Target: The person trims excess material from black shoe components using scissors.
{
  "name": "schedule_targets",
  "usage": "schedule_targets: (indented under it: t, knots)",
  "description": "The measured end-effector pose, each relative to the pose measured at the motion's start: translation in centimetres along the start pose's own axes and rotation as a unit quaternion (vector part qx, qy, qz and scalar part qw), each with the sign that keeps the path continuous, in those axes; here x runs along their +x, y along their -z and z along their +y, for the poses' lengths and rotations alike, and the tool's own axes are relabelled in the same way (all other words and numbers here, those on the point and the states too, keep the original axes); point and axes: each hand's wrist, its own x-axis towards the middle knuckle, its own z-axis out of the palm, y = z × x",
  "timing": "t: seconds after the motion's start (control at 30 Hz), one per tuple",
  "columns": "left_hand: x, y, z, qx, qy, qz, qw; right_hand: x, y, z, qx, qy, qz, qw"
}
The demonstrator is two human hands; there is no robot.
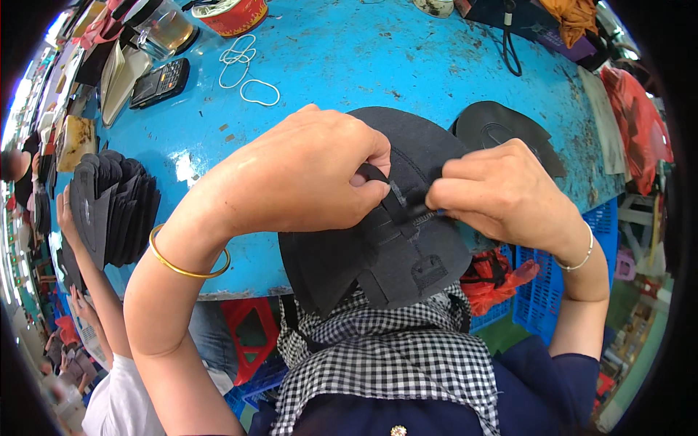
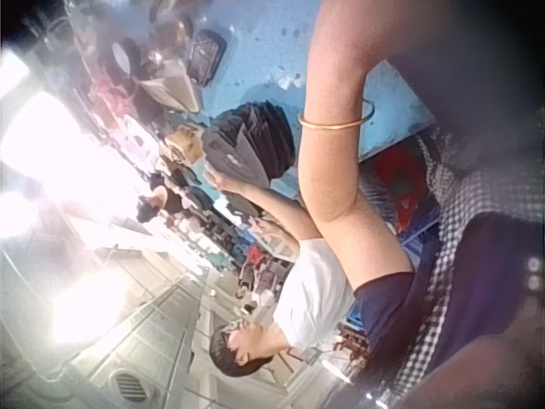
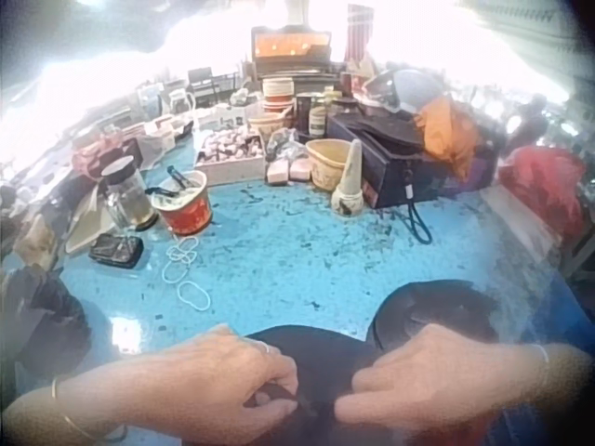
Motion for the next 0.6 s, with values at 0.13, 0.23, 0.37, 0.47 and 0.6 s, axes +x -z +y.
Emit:
schedule_targets:
  t: [0.13,0.23,0.37,0.47,0.6]
  knots:
    - [0.3,0.2,-0.1,-0.004,0.002,-0.006,1.000,0.7,-0.4,-0.3,-0.044,-0.032,0.059,0.997]
    - [0.3,1.0,0.2,-0.023,0.035,-0.067,0.997,0.5,1.0,-0.5,-0.004,-0.070,0.054,0.996]
    - [-0.3,0.8,-0.2,-0.080,0.013,-0.044,0.996,1.1,0.6,-0.3,-0.023,-0.082,0.030,0.996]
    - [-0.3,0.8,-0.1,-0.073,0.002,-0.032,0.997,1.7,0.1,-0.2,-0.015,-0.080,0.038,0.996]
    - [-1.4,-0.1,-0.9,-0.144,0.006,0.056,0.988,1.3,0.2,-0.4,0.021,-0.083,0.080,0.993]
